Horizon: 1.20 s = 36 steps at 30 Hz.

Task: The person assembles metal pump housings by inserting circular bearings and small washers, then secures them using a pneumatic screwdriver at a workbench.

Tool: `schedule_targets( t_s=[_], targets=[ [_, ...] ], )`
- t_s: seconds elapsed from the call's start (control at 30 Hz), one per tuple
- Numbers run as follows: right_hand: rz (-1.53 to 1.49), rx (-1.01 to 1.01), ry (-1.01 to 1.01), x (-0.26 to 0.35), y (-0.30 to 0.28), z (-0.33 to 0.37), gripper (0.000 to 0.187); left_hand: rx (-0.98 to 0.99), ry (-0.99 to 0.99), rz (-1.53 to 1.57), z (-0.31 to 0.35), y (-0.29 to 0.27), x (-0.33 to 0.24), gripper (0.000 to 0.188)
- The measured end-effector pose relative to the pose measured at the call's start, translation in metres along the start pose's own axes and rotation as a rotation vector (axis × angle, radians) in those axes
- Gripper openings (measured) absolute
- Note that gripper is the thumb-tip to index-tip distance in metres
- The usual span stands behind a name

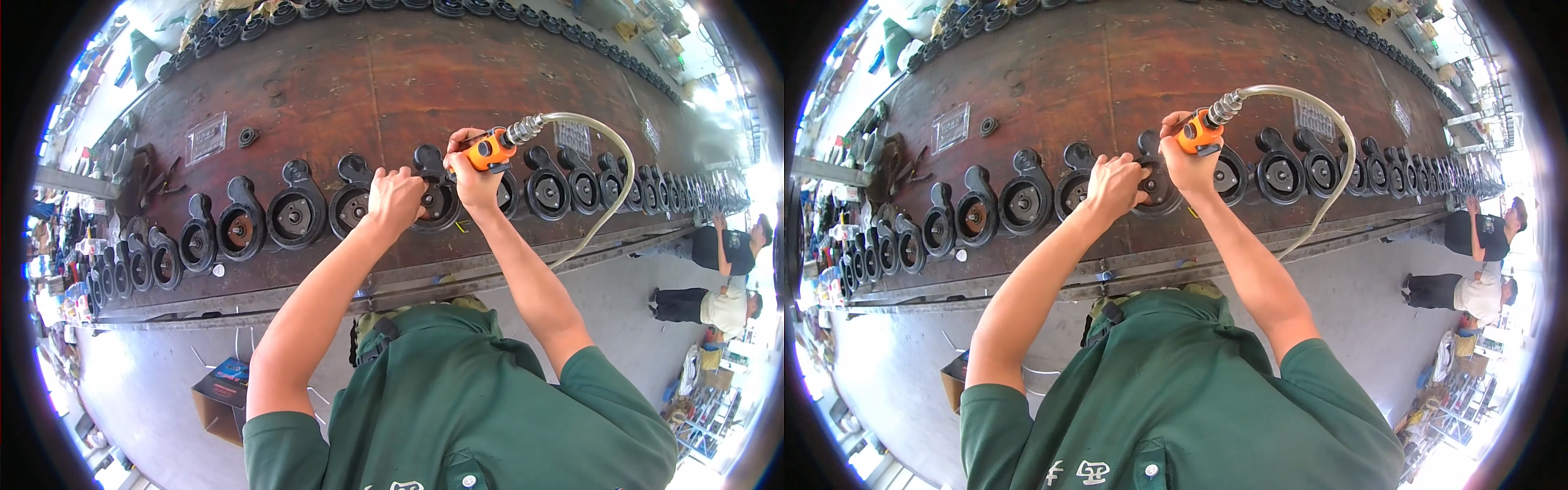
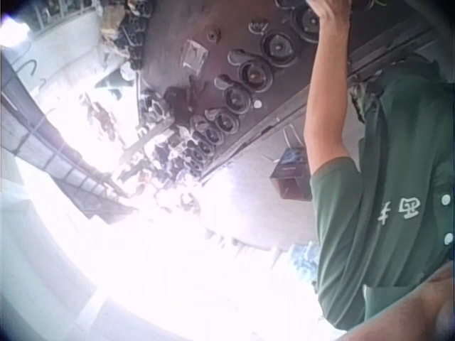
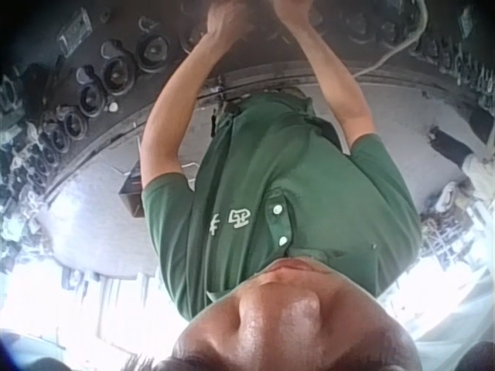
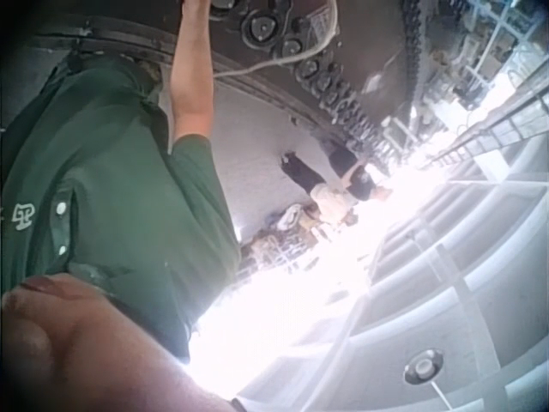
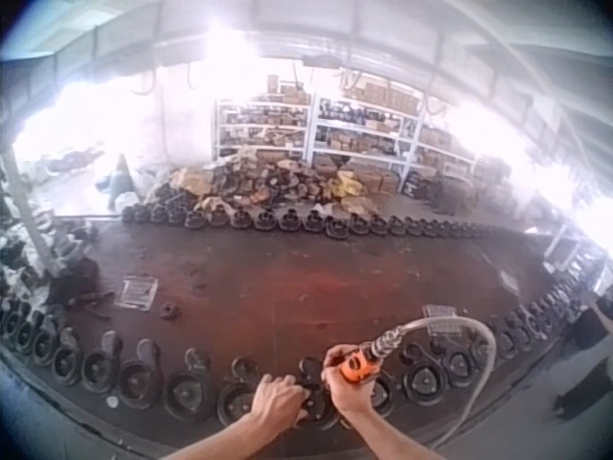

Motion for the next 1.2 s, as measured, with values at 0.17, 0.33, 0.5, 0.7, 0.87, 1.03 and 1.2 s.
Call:
schedule_targets(
  t_s=[0.17,0.33,0.5,0.7,0.87,1.03,1.2],
  targets=[
    [0.006,0.003,-0.007,0.0,-0.001,0.002,0.021,0.018,0.017,0.008,-0.002,-0.002,0.0,0.046],
    [-0.013,-0.001,-0.008,0.0,-0.002,0.004,0.023,0.002,0.014,0.014,-0.001,-0.003,0.001,0.047],
    [-0.013,-0.001,-0.019,-0.002,-0.005,0.005,0.024,-0.031,0.019,0.023,0.001,-0.003,0.002,0.045],
    [0.012,0.021,-0.002,-0.006,0.003,0.001,0.023,-0.049,0.017,0.016,0.003,-0.003,0.002,0.042],
    [0.071,0.074,-0.052,-0.006,0.013,0.0,0.024,-0.063,0.019,0.018,0.002,-0.001,0.001,0.041],
    [0.188,0.118,-0.106,-0.002,0.023,-0.005,0.018,-0.076,0.024,0.029,0.002,0.0,0.0,0.04],
    [0.221,0.12,-0.086,-0.003,0.025,-0.001,0.021,-0.018,0.037,0.045,-0.003,0.004,0.004,0.043]
  ],
)
Point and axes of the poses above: each hand's wrist, its own z-axis away from the middle knuckle, its own y-axis out of the palm, x = y × z, the point moved 10 cm from there along -z, towards the middle knuckle, and after that the axes turned 4 degrees about -x, right-handed, at the moved point
